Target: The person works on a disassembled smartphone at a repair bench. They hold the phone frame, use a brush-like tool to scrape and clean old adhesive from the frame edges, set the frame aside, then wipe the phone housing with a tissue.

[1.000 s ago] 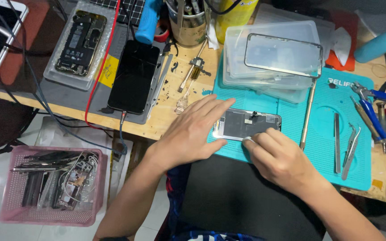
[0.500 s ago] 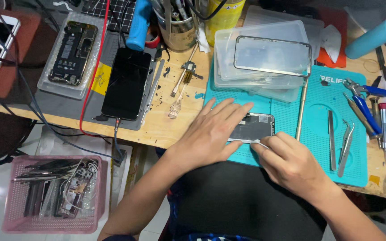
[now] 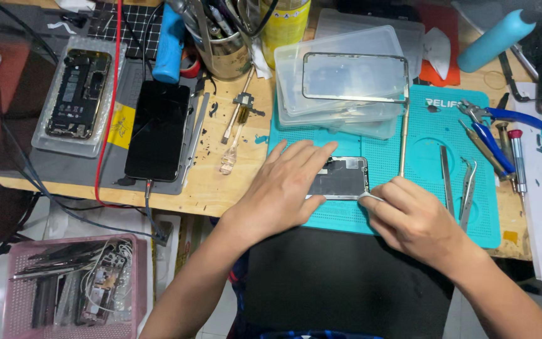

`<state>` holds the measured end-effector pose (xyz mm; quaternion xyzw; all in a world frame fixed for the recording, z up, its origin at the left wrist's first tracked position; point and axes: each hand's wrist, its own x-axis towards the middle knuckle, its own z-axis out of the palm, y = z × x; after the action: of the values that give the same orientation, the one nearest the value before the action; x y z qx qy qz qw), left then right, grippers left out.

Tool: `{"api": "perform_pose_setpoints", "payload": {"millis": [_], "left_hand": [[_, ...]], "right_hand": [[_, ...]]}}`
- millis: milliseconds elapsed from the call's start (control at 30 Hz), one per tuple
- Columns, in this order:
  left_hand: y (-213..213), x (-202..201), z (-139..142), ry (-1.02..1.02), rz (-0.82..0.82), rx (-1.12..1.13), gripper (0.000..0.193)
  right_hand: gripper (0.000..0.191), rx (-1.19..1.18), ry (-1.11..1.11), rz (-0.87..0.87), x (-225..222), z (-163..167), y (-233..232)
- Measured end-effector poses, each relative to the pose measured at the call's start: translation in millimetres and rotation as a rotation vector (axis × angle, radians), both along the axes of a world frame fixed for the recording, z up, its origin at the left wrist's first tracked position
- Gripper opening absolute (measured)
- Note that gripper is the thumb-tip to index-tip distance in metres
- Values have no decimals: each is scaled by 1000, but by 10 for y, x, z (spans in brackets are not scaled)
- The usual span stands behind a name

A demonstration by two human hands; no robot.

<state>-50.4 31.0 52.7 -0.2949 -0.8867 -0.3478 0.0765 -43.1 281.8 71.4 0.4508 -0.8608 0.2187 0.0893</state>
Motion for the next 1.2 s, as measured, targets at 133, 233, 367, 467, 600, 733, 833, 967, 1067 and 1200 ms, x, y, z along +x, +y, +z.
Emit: {"api": "perform_pose_setpoints", "payload": {"millis": [133, 233, 367, 467, 600, 733, 833, 967, 1067, 1200], "left_hand": [[16, 21, 1, -21, -2, -7, 80], [13, 10, 13, -6, -10, -2, 79], [2, -9, 26, -4, -26, 5, 79], [10, 1, 26, -27, -16, -18, 79], [-9, -11, 21, -7, -19, 7, 79], [-8, -14, 13, -19, -19, 18, 79], [6, 1, 21, -24, -9, 12, 79], [-58, -3, 56, -121, -28, 39, 81], [-227, 22, 73, -92, -63, 109, 78], [-391, 88, 35, -111, 46, 159, 64]], "right_hand": [[34, 20, 38, 28, 9, -21, -35], [35, 22, 62, 51, -5, -61, -40], [35, 29, 71, 33, -4, -68, 16], [34, 15, 70, 69, 1, -91, -40], [32, 25, 98, 65, -21, -37, -60], [35, 29, 88, 55, -20, 23, -12], [34, 18, 116, 79, -6, -50, -94], [35, 50, 50, 68, -22, -15, -30], [37, -3, 8, 46, -9, 47, 11], [40, -32, 43, 122, 21, -60, -295]]}}
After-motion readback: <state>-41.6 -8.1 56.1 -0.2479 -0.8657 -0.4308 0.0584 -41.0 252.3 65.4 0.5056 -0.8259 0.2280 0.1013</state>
